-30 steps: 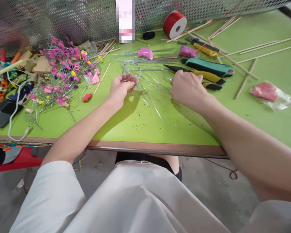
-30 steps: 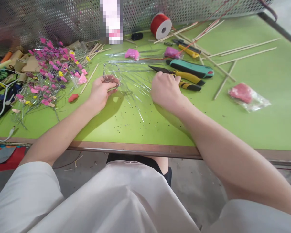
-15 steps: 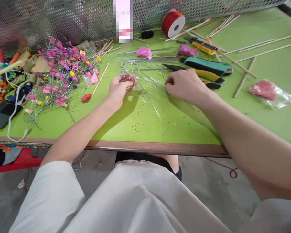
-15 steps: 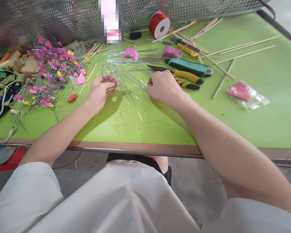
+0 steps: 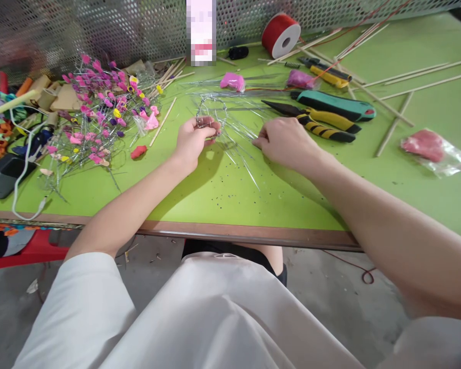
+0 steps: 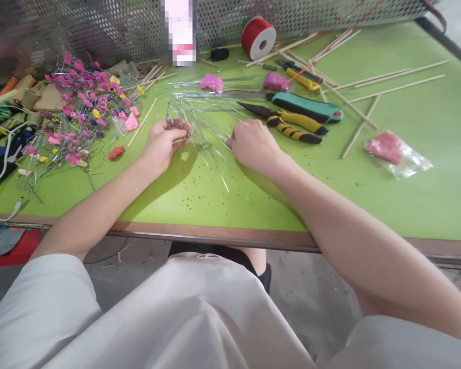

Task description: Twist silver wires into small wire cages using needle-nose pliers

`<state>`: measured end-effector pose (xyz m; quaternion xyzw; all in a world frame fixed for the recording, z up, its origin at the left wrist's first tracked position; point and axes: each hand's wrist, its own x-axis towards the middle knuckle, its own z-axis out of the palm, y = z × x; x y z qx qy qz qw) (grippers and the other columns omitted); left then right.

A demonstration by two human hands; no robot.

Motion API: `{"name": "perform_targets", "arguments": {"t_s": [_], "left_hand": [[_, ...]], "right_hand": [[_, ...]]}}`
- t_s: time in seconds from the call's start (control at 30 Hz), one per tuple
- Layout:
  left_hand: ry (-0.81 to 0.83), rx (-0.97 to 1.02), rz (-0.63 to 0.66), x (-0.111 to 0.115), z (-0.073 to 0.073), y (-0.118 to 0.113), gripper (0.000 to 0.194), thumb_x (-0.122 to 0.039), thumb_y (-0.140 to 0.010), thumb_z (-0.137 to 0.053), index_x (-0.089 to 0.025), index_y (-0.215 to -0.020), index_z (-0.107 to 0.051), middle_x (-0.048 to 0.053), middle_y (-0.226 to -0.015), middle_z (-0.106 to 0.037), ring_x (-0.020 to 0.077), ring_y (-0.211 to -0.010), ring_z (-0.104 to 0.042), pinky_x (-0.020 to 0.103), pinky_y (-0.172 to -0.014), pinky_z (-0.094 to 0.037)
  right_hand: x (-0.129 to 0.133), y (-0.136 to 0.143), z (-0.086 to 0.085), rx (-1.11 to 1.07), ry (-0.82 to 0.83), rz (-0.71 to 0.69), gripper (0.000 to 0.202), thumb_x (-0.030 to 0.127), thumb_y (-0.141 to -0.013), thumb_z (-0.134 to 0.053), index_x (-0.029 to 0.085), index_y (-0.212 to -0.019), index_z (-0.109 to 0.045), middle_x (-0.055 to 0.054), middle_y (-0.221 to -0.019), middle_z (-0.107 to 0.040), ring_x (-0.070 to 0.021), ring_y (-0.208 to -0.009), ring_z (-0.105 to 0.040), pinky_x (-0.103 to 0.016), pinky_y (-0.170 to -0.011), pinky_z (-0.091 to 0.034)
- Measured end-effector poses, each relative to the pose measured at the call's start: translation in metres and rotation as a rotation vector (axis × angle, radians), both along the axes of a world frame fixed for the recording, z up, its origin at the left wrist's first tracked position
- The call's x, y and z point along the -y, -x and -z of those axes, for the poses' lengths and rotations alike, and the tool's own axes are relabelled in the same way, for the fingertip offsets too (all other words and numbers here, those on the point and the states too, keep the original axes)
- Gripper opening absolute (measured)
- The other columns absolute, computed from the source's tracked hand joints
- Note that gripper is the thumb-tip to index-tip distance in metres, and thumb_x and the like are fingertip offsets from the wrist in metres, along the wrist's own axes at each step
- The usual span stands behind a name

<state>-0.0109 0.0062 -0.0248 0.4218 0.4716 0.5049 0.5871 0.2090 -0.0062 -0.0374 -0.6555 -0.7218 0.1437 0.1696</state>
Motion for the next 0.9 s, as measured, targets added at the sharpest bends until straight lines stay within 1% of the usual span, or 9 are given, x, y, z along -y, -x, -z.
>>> {"name": "perform_targets", "arguments": {"t_s": [0.13, 0.2, 0.3, 0.43, 0.57, 0.63, 0.73, 0.83, 0.9], "left_hand": [[0.007, -0.021, 0.000, 0.000, 0.000, -0.001, 0.022, -0.002, -0.077, -0.064, -0.018, -0.091, -0.062, 0.003, -0.093, -0.074, 0.0163, -0.090, -0.072, 0.032, -0.082, -0.053], [0.011, -0.029, 0.001, 0.000, -0.001, -0.001, 0.022, -0.002, -0.078, -0.063, -0.018, -0.092, -0.062, 0.004, -0.096, -0.075, 0.0168, -0.092, -0.072, 0.033, -0.084, -0.053], [0.015, -0.022, 0.002, 0.001, -0.002, -0.002, 0.022, -0.001, -0.078, -0.062, -0.018, -0.092, -0.062, 0.004, -0.096, -0.075, 0.0160, -0.090, -0.071, 0.033, -0.083, -0.052], [0.021, -0.006, 0.000, 0.002, -0.001, -0.002, 0.023, 0.000, -0.079, -0.062, -0.019, -0.091, -0.063, 0.002, -0.093, -0.075, 0.0146, -0.087, -0.070, 0.031, -0.082, -0.052], [0.032, 0.006, 0.004, 0.002, 0.000, -0.003, 0.023, 0.001, -0.079, -0.063, -0.019, -0.091, -0.063, 0.002, -0.093, -0.076, 0.0145, -0.087, -0.071, 0.032, -0.081, -0.053], [0.030, -0.006, 0.005, 0.002, 0.000, -0.003, 0.023, 0.002, -0.081, -0.062, -0.018, -0.091, -0.063, 0.002, -0.092, -0.076, 0.0144, -0.085, -0.071, 0.032, -0.081, -0.053], [0.012, -0.014, 0.024, 0.003, 0.003, -0.004, 0.024, 0.005, -0.081, -0.063, -0.018, -0.090, -0.063, 0.002, -0.090, -0.075, 0.0140, -0.085, -0.072, 0.032, -0.081, -0.055], [-0.001, 0.003, 0.078, 0.009, 0.006, -0.008, 0.025, 0.006, -0.083, -0.066, -0.017, -0.091, -0.063, 0.002, -0.090, -0.075, 0.0142, -0.087, -0.074, 0.032, -0.083, -0.059], [-0.012, 0.001, 0.130, 0.016, 0.009, -0.012, 0.024, 0.007, -0.084, -0.067, -0.016, -0.092, -0.064, 0.003, -0.092, -0.076, 0.0142, -0.089, -0.074, 0.032, -0.084, -0.062]], "right_hand": [[-0.001, 0.000, 0.008, 0.041, 0.056, -0.046, 0.037, 0.023, -0.096, -0.064, 0.024, -0.062, -0.050, -0.016, -0.084, -0.066, -0.0343, -0.088, -0.069, -0.057, -0.086, -0.060], [0.001, 0.001, 0.006, 0.054, 0.075, -0.040, 0.034, 0.024, -0.096, -0.064, 0.023, -0.063, -0.055, -0.017, -0.084, -0.066, -0.0357, -0.086, -0.069, -0.059, -0.084, -0.059], [0.005, 0.004, -0.002, 0.026, 0.081, 0.010, 0.027, 0.023, -0.096, -0.064, 0.022, -0.069, -0.062, -0.017, -0.081, -0.066, -0.0391, -0.091, -0.070, -0.058, -0.089, -0.057], [0.010, 0.005, -0.015, 0.023, 0.072, 0.060, 0.011, 0.016, -0.097, -0.061, 0.019, -0.093, -0.071, -0.016, -0.083, -0.070, -0.0346, -0.090, -0.069, -0.050, -0.089, -0.055], [0.010, 0.005, -0.019, 0.065, 0.065, 0.042, 0.021, 0.013, -0.096, -0.059, 0.014, -0.111, -0.073, -0.018, -0.098, -0.074, -0.0333, -0.093, -0.070, -0.048, -0.089, -0.055], [0.010, 0.005, -0.018, 0.077, 0.064, 0.026, 0.019, 0.015, -0.096, -0.060, 0.013, -0.109, -0.074, -0.018, -0.098, -0.075, -0.0340, -0.094, -0.070, -0.048, -0.089, -0.055], [0.009, 0.007, -0.015, 0.080, 0.056, 0.001, 0.011, 0.017, -0.096, -0.063, 0.015, -0.097, -0.074, -0.016, -0.092, -0.074, -0.0322, -0.089, -0.071, -0.048, -0.087, -0.056], [0.007, 0.009, -0.011, 0.118, 0.071, -0.018, 0.015, 0.013, -0.097, -0.059, 0.015, -0.089, -0.071, -0.017, -0.095, -0.074, -0.0297, -0.087, -0.070, -0.045, -0.084, -0.056], [0.006, 0.009, -0.007, 0.150, 0.089, -0.026, 0.016, 0.009, -0.096, -0.055, 0.012, -0.092, -0.070, -0.021, -0.101, -0.073, -0.0307, -0.091, -0.071, -0.043, -0.083, -0.055]]}}
